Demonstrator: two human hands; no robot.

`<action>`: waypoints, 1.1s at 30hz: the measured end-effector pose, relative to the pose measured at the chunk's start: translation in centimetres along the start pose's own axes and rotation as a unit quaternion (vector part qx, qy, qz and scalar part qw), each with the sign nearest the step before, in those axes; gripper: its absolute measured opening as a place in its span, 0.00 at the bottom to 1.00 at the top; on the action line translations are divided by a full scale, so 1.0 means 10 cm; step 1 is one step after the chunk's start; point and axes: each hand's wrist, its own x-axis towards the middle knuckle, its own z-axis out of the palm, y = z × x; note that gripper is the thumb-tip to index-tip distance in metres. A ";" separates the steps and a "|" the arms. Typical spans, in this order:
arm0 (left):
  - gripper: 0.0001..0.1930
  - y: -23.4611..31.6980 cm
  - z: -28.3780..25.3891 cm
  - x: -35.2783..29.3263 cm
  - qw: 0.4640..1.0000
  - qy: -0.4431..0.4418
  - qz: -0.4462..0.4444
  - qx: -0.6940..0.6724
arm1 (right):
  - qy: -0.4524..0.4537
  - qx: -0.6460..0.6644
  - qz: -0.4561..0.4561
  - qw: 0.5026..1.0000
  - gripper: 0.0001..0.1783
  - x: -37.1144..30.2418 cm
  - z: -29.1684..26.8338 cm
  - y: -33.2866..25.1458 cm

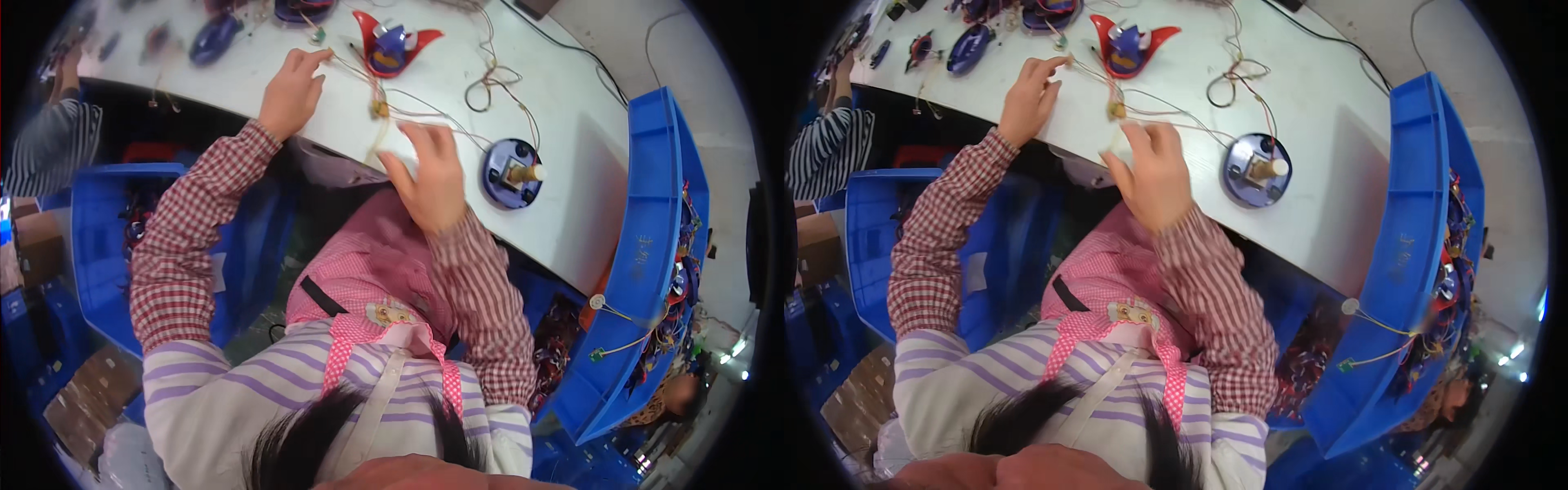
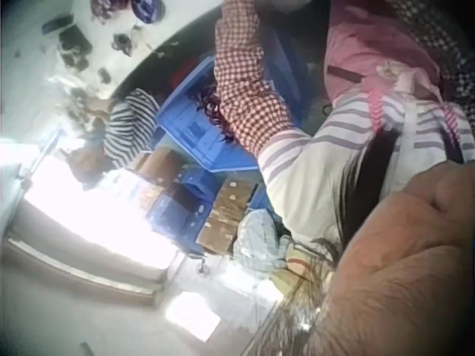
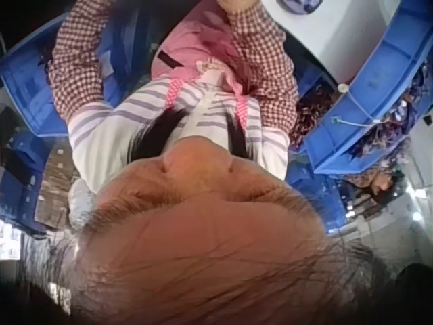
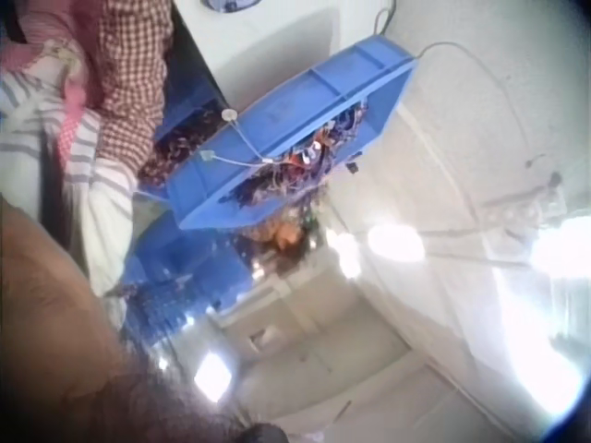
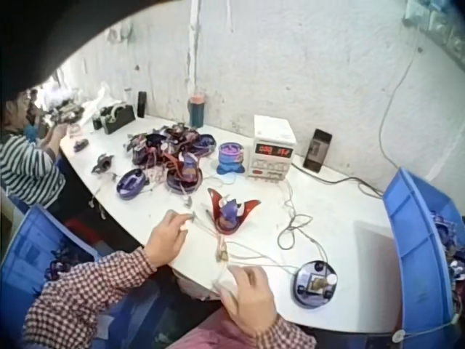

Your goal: Assembling and testing electronic toy components by connecting wires to a testing base.

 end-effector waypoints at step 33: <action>0.07 0.84 -0.05 -0.82 0.773 -0.162 -0.335 -0.514 | -0.068 0.135 0.132 0.980 0.09 -0.26 0.24 -0.02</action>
